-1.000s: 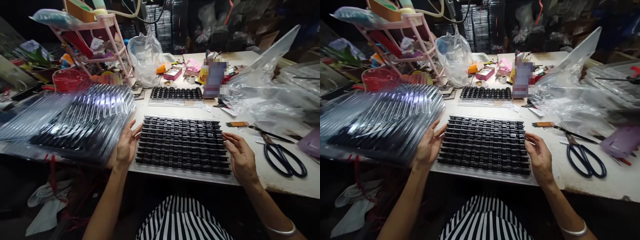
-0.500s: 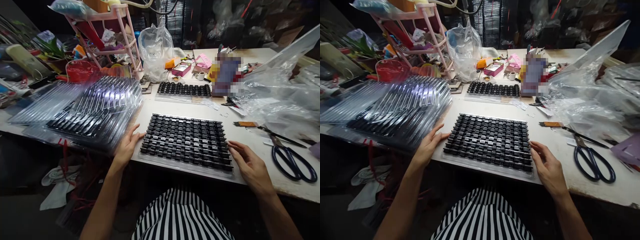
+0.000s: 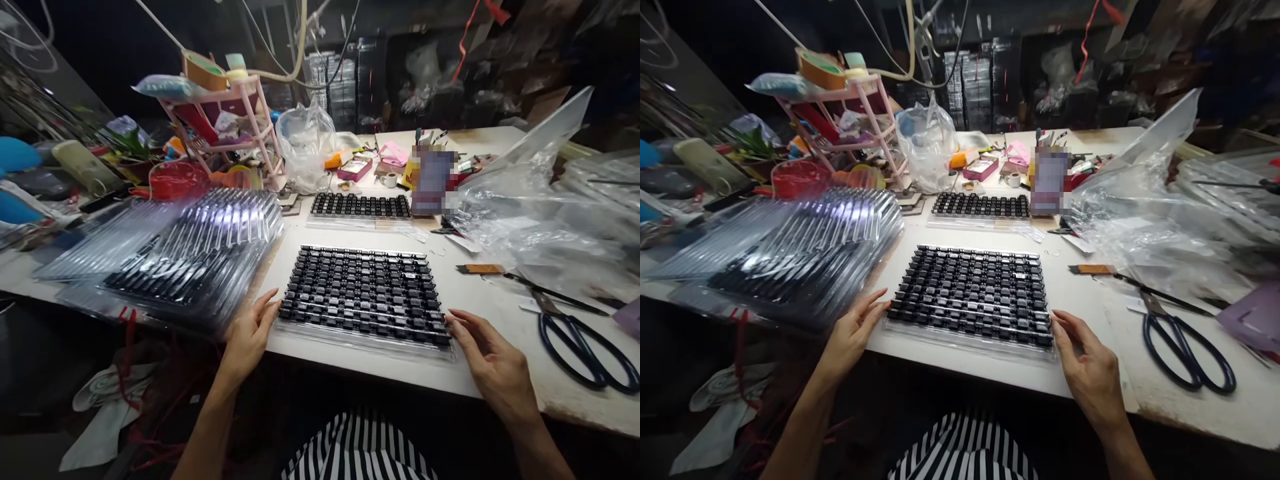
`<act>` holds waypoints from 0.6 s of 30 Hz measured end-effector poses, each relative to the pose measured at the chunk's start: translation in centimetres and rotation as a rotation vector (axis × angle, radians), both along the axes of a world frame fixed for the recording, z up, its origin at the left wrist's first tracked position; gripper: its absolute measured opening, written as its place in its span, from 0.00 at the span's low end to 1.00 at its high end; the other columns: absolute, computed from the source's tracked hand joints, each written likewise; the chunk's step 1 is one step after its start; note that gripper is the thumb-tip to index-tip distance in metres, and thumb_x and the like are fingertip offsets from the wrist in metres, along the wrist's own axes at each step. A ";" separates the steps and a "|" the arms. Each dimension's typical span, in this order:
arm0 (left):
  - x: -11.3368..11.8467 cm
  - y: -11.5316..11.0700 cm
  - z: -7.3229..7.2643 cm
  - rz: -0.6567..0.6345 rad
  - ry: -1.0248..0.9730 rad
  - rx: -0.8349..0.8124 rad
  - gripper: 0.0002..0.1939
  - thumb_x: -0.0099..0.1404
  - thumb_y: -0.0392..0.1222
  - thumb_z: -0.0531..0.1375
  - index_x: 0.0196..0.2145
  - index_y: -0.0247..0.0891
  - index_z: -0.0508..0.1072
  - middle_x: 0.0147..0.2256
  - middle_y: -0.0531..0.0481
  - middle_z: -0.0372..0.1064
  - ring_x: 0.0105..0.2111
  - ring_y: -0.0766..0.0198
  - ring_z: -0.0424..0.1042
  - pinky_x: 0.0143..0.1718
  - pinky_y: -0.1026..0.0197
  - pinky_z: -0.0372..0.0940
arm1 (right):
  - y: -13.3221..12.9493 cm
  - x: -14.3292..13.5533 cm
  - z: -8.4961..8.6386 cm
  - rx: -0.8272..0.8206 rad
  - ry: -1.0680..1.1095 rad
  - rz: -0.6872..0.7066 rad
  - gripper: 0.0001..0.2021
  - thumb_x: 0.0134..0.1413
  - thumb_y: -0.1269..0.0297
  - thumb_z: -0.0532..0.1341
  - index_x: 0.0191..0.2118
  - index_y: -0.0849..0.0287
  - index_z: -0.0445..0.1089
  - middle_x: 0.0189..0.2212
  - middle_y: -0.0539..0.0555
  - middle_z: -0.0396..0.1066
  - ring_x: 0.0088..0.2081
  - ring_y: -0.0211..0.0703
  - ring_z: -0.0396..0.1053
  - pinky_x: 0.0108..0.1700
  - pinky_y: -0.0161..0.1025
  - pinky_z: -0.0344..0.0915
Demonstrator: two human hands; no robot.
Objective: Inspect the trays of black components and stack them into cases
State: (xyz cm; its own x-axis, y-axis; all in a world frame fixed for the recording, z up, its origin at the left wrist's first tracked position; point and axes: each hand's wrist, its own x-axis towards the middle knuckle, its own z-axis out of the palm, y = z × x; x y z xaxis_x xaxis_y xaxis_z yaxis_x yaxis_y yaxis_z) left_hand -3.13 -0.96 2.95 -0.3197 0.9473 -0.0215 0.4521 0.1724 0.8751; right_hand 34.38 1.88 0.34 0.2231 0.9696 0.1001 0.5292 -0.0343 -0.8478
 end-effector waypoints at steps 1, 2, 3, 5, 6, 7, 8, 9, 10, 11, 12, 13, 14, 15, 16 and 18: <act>-0.1 0.4 0.2 0.004 -0.070 0.000 0.26 0.61 0.54 0.59 0.54 0.40 0.68 0.44 0.45 0.74 0.50 0.52 0.69 0.57 0.47 0.55 | 0.4 0.2 -0.2 -0.012 0.024 -0.008 0.21 0.51 0.46 0.59 0.45 0.54 0.72 0.40 0.54 0.77 0.42 0.49 0.74 0.31 0.34 0.71; -0.2 0.9 0.5 0.008 -0.160 0.014 0.27 0.59 0.53 0.61 0.53 0.39 0.69 0.45 0.43 0.74 0.51 0.51 0.68 0.58 0.47 0.54 | 0.8 0.3 -0.5 -0.025 0.050 -0.017 0.22 0.50 0.45 0.59 0.45 0.54 0.72 0.39 0.54 0.77 0.41 0.48 0.75 0.35 0.36 0.72; -0.2 1.5 1.0 0.014 -0.250 0.040 0.28 0.58 0.53 0.62 0.53 0.38 0.68 0.46 0.42 0.73 0.53 0.51 0.67 0.59 0.47 0.53 | 1.1 0.5 -0.7 -0.038 0.071 -0.021 0.23 0.50 0.43 0.58 0.46 0.54 0.72 0.39 0.54 0.77 0.40 0.48 0.75 0.38 0.38 0.72; 0.1 2.7 2.1 0.018 -0.377 0.125 0.30 0.60 0.54 0.60 0.56 0.38 0.64 0.53 0.40 0.68 0.56 0.52 0.63 0.59 0.48 0.54 | 1.4 0.8 -1.2 -0.054 0.084 -0.019 0.25 0.49 0.41 0.58 0.46 0.53 0.71 0.40 0.54 0.77 0.41 0.50 0.75 0.41 0.41 0.72; 0.3 3.4 2.8 0.020 -0.450 0.174 0.31 0.62 0.55 0.57 0.58 0.39 0.61 0.56 0.39 0.65 0.56 0.53 0.63 0.58 0.49 0.56 | 1.5 0.9 -1.4 -0.056 0.080 -0.016 0.25 0.48 0.41 0.57 0.46 0.53 0.71 0.41 0.54 0.77 0.41 0.51 0.75 0.40 0.41 0.72; 0.4 4.2 3.5 0.026 -0.558 0.223 0.30 0.63 0.56 0.55 0.59 0.39 0.59 0.57 0.39 0.62 0.57 0.54 0.63 0.58 0.50 0.57 | 1.4 1.0 -1.5 -0.056 0.072 -0.013 0.26 0.48 0.40 0.57 0.46 0.52 0.71 0.42 0.54 0.77 0.42 0.51 0.75 0.40 0.42 0.73; 0.5 5.0 4.2 0.040 -0.703 0.270 0.30 0.64 0.57 0.54 0.58 0.39 0.60 0.58 0.38 0.61 0.56 0.54 0.63 0.57 0.50 0.59 | 1.3 1.1 -1.6 -0.052 0.063 -0.014 0.26 0.48 0.40 0.57 0.46 0.52 0.71 0.42 0.54 0.77 0.42 0.52 0.75 0.38 0.42 0.73; 0.6 5.9 4.8 0.060 -0.853 0.312 0.29 0.64 0.57 0.53 0.57 0.38 0.61 0.58 0.36 0.61 0.56 0.53 0.63 0.56 0.50 0.61 | 1.2 1.1 -1.6 -0.044 0.056 -0.018 0.26 0.48 0.39 0.57 0.46 0.52 0.72 0.42 0.54 0.77 0.42 0.53 0.75 0.36 0.42 0.73; 0.6 6.7 5.4 0.088 -0.982 0.346 0.27 0.64 0.56 0.54 0.55 0.37 0.63 0.57 0.36 0.62 0.56 0.53 0.64 0.55 0.50 0.62 | 1.1 1.1 -1.6 -0.035 0.054 -0.021 0.26 0.48 0.39 0.57 0.45 0.52 0.72 0.42 0.54 0.77 0.42 0.53 0.75 0.35 0.42 0.74; 0.5 7.6 5.8 0.123 -1.068 0.376 0.24 0.64 0.54 0.55 0.53 0.38 0.65 0.55 0.37 0.63 0.55 0.54 0.64 0.54 0.51 0.63 | 1.0 1.1 -1.6 -0.024 0.055 -0.018 0.25 0.48 0.40 0.57 0.45 0.52 0.72 0.41 0.54 0.77 0.42 0.53 0.75 0.33 0.41 0.74; 0.5 8.4 6.0 0.160 -1.098 0.403 0.20 0.65 0.51 0.55 0.51 0.39 0.66 0.54 0.39 0.64 0.55 0.55 0.65 0.53 0.52 0.64 | 0.9 1.1 -1.6 -0.007 0.059 -0.010 0.24 0.49 0.41 0.57 0.44 0.52 0.72 0.41 0.54 0.77 0.42 0.54 0.75 0.32 0.41 0.74; 0.4 9.1 6.1 0.195 -1.102 0.431 0.16 0.65 0.46 0.55 0.49 0.41 0.67 0.53 0.42 0.66 0.54 0.58 0.66 0.52 0.53 0.65 | 0.9 1.2 -1.7 0.013 0.065 0.001 0.24 0.49 0.42 0.57 0.44 0.53 0.73 0.41 0.55 0.77 0.42 0.54 0.75 0.32 0.41 0.74; 0.4 9.6 6.1 0.223 -1.097 0.458 0.14 0.65 0.41 0.54 0.48 0.42 0.67 0.52 0.45 0.67 0.53 0.61 0.66 0.53 0.55 0.65 | 0.9 1.3 -1.8 0.033 0.072 0.014 0.23 0.49 0.42 0.57 0.44 0.53 0.73 0.41 0.55 0.77 0.41 0.54 0.75 0.32 0.41 0.75; 0.5 9.9 5.9 0.246 -1.100 0.484 0.13 0.64 0.36 0.54 0.47 0.43 0.67 0.51 0.48 0.68 0.53 0.64 0.66 0.53 0.57 0.64 | 0.9 1.4 -1.9 0.051 0.080 0.024 0.22 0.49 0.43 0.58 0.43 0.53 0.73 0.41 0.55 0.77 0.41 0.54 0.75 0.33 0.42 0.75; 0.7 10.0 5.6 0.258 -1.104 0.505 0.15 0.62 0.32 0.53 0.46 0.43 0.68 0.49 0.50 0.70 0.53 0.66 0.67 0.54 0.58 0.63 | 0.9 1.6 -2.1 0.060 0.086 0.028 0.22 0.49 0.43 0.58 0.43 0.53 0.73 0.40 0.55 0.77 0.41 0.55 0.76 0.34 0.42 0.75; 1.4 9.4 4.7 0.239 -1.110 0.528 0.16 0.60 0.28 0.53 0.43 0.41 0.70 0.47 0.50 0.72 0.52 0.66 0.67 0.56 0.58 0.60 | 0.9 2.1 -2.4 0.057 0.099 0.025 0.22 0.49 0.43 0.58 0.43 0.53 0.73 0.39 0.55 0.78 0.40 0.55 0.76 0.34 0.43 0.75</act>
